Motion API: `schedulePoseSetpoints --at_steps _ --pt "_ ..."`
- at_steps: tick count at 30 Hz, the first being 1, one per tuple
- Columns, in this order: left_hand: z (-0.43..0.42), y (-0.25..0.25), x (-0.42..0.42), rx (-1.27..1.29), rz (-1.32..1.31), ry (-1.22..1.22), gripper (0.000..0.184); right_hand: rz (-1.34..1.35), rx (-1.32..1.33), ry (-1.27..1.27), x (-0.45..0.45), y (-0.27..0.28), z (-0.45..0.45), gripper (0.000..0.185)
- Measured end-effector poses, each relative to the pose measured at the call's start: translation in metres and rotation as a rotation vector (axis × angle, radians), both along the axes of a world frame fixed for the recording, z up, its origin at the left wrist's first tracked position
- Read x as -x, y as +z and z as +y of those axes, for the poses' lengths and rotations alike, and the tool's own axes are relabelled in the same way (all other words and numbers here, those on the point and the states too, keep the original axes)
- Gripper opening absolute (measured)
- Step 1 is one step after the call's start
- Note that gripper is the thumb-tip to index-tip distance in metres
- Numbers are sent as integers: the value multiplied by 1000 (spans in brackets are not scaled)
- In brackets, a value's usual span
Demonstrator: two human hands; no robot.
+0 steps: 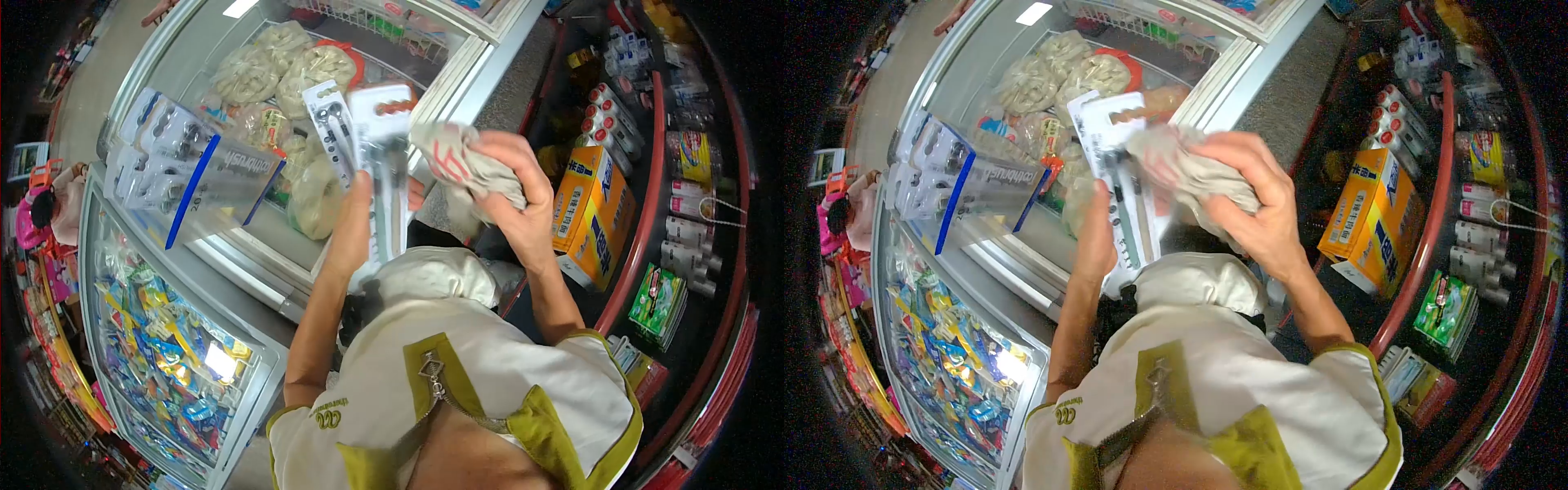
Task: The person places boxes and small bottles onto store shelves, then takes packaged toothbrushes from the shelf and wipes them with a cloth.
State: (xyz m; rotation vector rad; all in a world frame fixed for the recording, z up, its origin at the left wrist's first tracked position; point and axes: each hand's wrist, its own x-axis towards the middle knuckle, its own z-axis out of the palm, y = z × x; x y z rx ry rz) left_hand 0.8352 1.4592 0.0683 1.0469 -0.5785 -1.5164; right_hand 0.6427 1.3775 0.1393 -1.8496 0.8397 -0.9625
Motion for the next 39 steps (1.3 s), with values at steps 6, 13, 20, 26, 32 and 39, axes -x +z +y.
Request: schedulePoseSetpoints --at_steps 6,13,20,26,32,39 --pt "4 6 28 48 -61 -129 59 268 399 -20 -31 2 -12 38" --pt "6 5 29 78 63 -177 56 240 416 -184 -25 -9 -29 36" --pt "6 11 20 -212 186 70 63 -412 -305 -431 -5 -15 -50 34" --pt "-7 -10 25 -112 -6 167 41 -513 -751 -152 -34 -27 -19 42" --pt "-14 5 32 -18 10 335 38 -396 -726 16 -59 -23 8 40" --pt "-6 -5 9 -144 71 362 47 -35 -261 141 -65 -22 18 40"
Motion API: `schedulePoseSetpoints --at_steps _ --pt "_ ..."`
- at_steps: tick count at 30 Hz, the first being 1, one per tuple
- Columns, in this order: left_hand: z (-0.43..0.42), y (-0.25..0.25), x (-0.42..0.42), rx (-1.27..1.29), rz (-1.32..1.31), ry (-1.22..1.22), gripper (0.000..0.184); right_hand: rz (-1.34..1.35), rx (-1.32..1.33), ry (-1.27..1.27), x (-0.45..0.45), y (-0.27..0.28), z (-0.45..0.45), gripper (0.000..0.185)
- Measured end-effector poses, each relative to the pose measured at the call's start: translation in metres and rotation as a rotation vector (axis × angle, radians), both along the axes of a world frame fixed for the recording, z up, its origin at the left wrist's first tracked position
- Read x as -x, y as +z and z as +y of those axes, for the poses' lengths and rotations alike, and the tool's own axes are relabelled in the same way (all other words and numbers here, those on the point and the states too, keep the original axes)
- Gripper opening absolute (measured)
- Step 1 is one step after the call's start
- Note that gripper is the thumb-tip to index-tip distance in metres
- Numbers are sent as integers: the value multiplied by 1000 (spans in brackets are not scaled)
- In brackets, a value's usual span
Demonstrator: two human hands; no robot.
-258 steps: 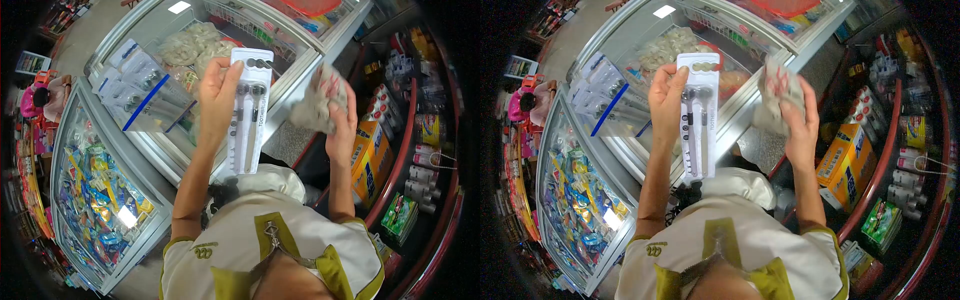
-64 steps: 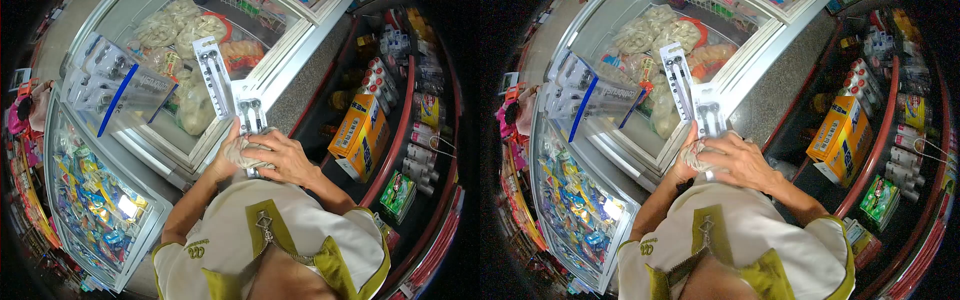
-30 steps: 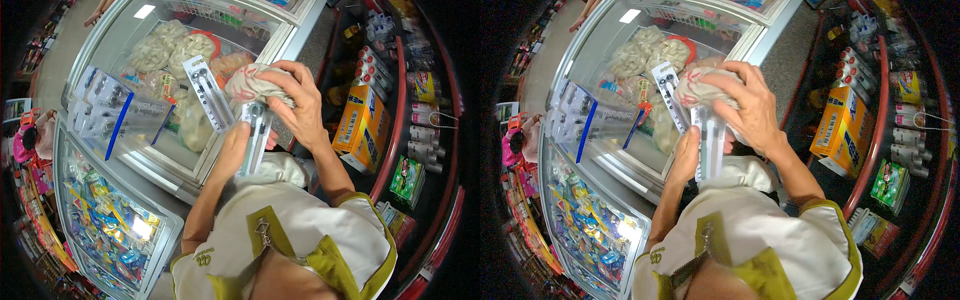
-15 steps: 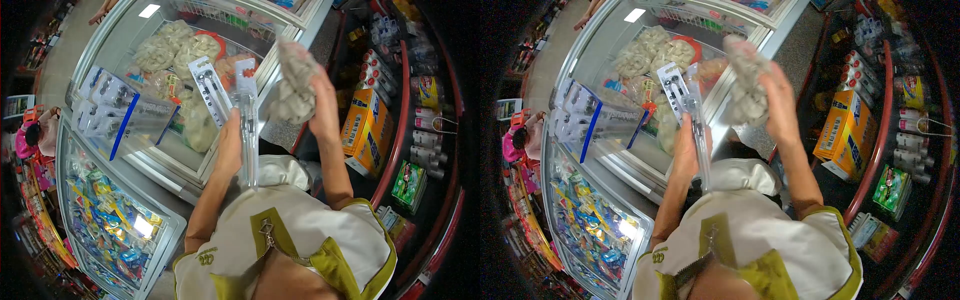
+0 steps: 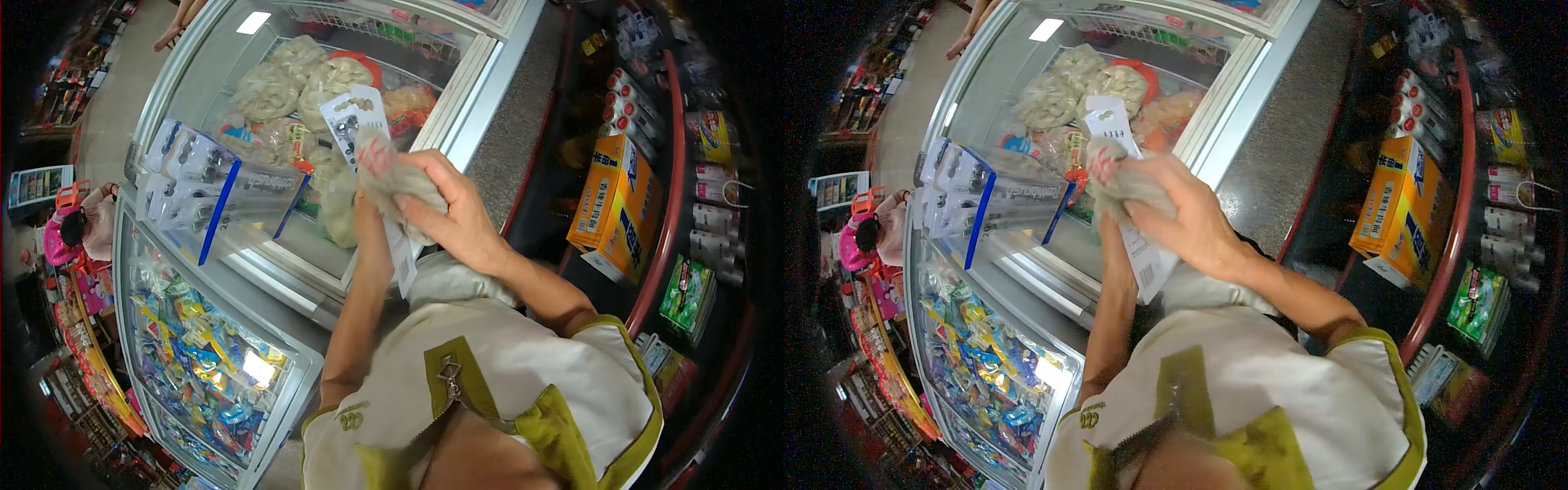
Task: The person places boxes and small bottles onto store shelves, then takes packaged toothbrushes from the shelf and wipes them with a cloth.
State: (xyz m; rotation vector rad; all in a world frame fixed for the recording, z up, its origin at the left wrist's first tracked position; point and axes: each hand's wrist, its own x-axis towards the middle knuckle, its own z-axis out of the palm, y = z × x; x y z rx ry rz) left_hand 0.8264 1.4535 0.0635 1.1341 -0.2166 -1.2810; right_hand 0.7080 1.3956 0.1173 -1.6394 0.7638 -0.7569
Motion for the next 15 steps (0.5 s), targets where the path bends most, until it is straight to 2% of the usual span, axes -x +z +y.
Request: schedulePoseSetpoints --at_steps 1,5,7,8,11,15 --pt "0 -4 -2 15 6 36 47 19 25 45 0 0 3 41" --pt "-17 -53 -31 476 367 -104 44 59 135 141 0 -10 24 42" --pt "-24 -56 -39 705 551 -176 42 58 116 165 0 -10 31 41" --pt "-23 -56 -39 671 577 -99 39 67 104 183 0 -11 32 41" --pt "-24 -49 -47 568 630 -74 35 104 41 241 6 -17 35 40" --pt "-31 -51 -59 429 234 113 31 143 -86 315 17 -27 38 40"
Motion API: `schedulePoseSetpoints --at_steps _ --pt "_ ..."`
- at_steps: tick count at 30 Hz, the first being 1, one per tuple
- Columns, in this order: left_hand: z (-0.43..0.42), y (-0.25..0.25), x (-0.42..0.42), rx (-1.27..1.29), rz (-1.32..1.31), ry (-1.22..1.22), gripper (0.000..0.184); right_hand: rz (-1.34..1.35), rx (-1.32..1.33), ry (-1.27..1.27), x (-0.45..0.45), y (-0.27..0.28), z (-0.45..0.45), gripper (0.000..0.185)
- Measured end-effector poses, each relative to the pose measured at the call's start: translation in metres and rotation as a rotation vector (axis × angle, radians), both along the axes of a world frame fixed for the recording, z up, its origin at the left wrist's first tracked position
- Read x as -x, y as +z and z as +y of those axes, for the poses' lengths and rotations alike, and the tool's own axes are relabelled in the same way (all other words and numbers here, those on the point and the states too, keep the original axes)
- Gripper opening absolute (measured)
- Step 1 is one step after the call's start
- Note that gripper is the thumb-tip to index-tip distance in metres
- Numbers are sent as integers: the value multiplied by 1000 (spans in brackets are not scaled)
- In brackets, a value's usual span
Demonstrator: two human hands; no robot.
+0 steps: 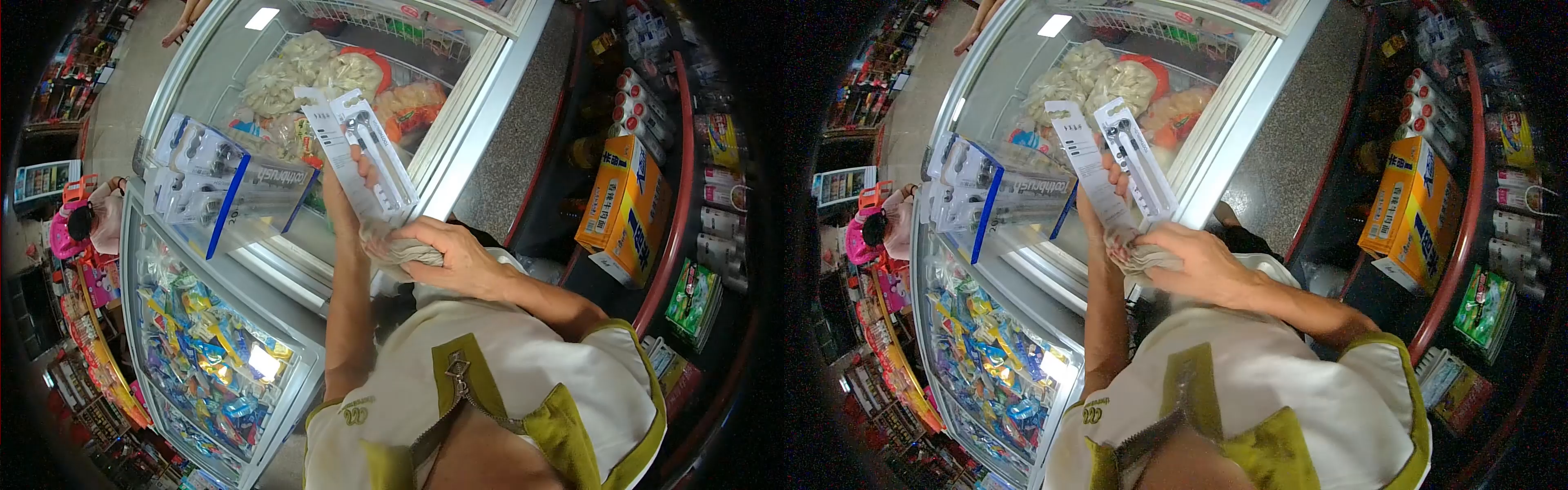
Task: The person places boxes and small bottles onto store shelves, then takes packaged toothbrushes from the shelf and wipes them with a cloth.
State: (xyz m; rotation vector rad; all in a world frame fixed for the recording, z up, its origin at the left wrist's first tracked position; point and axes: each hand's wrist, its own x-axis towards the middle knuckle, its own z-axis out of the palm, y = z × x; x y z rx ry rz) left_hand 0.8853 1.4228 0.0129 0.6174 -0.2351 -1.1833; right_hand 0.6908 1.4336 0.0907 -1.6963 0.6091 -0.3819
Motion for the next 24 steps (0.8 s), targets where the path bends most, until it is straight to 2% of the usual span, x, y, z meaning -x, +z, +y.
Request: schedulePoseSetpoints --at_steps 4,6,9,11,13,16,21,24 --pt "2 7 -9 -229 -170 103 33 -19 27 -21 12 -13 -3 38" --pt "-2 6 -6 -327 -250 166 33 8 -97 -94 18 -13 -4 36" --pt "-8 -20 -6 -349 -421 280 26 13 -175 -237 25 -22 -8 34" --pt "-13 -35 -5 -343 -471 244 26 14 -223 -319 31 -25 -10 33" --pt "-20 -37 -2 -388 -541 233 27 20 -298 -377 35 -24 -14 33" --pt "-25 -30 5 -464 -642 193 28 63 -270 -417 39 -14 -18 32" --pt "-27 -33 4 -383 -659 216 33 60 -318 -473 39 -21 -14 32" --pt "-14 -31 -1 -549 -1523 325 37 56 -357 -474 34 -18 -13 32"
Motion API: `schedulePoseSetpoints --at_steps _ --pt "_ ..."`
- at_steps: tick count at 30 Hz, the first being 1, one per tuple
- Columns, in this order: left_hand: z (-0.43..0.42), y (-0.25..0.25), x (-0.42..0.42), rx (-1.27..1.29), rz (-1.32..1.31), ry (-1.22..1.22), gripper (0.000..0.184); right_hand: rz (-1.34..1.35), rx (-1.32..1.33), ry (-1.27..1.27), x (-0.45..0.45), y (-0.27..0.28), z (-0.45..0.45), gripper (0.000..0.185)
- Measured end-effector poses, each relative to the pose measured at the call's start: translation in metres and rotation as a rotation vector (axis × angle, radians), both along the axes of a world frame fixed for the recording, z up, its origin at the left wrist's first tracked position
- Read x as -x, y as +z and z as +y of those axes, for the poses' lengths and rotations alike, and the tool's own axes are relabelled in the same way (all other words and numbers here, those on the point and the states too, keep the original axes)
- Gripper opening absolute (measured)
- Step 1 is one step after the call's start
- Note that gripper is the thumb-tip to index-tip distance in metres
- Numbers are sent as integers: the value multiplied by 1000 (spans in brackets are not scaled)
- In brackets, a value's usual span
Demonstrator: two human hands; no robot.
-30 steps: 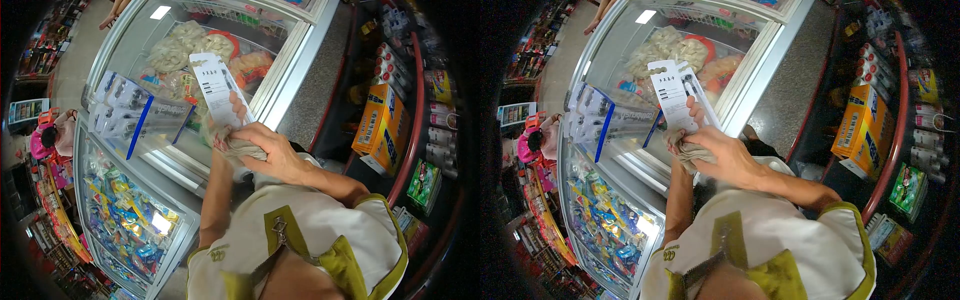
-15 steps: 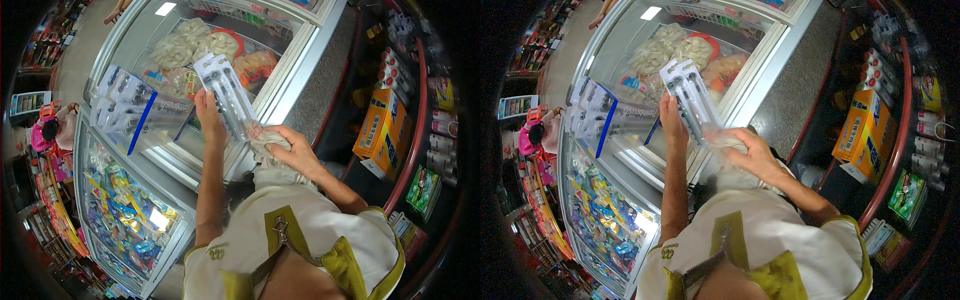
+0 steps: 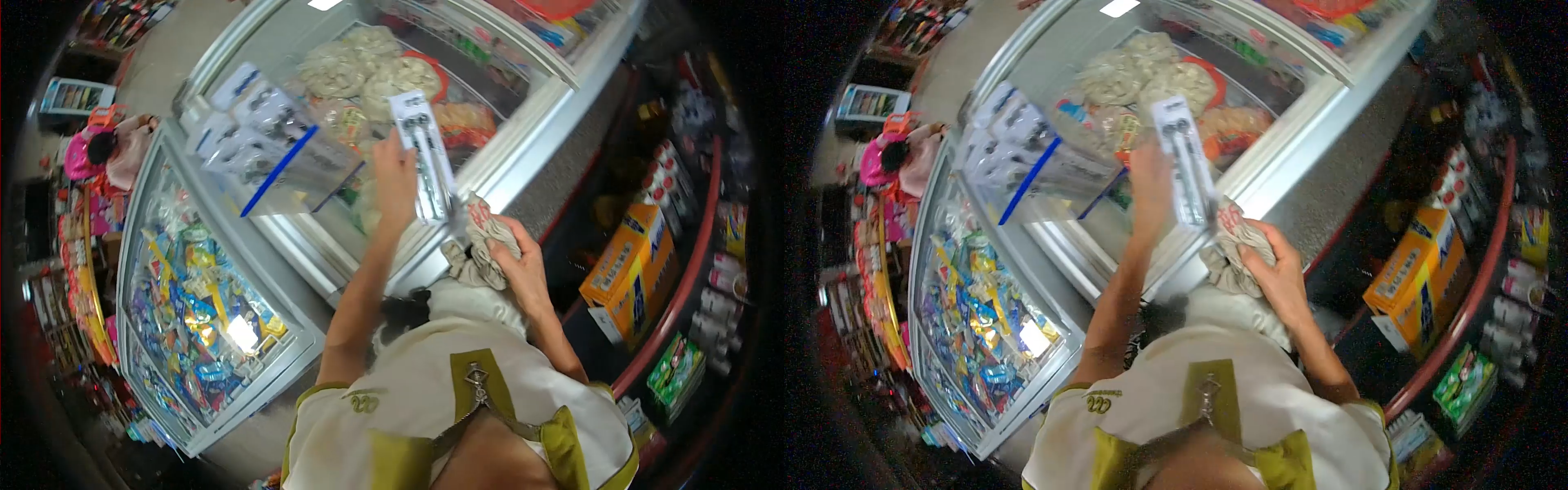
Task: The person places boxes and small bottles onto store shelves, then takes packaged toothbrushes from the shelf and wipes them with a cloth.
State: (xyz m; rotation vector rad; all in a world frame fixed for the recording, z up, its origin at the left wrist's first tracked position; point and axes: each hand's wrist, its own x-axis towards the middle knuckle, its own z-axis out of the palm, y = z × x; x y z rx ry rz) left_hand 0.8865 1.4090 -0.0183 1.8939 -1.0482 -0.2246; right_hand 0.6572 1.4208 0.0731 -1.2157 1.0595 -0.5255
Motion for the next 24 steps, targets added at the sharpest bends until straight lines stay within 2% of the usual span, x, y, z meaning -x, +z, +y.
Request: schedulePoseSetpoints --at_steps 3,6,8,10,11,12,15,18,21,24 --pt "12 39 6 89 -165 -37 43 -34 2 2 -1 -3 0 32" --pt "31 119 5 255 -115 -113 34 -57 -15 -2 -4 -1 -4 33" --pt "48 159 -12 348 -367 -28 37 -43 -38 5 -6 1 -6 33" --pt "65 190 -42 362 -526 78 31 -52 -14 -2 -10 2 -6 32" --pt "72 201 -55 266 -598 166 31 -59 -5 5 -10 2 -6 32" --pt "78 208 -68 170 -668 254 31 -67 3 10 -11 1 -6 32" --pt "97 204 -106 -28 -685 300 25 -60 29 39 -8 -4 -6 33" --pt "109 201 -118 -104 -663 252 23 -85 -13 30 -9 -1 -4 33" --pt "114 200 -120 -169 -687 304 24 -88 -72 17 -6 -2 -3 33" --pt "120 194 -134 -163 -349 315 23 -125 -72 -7 -4 -6 -2 35"
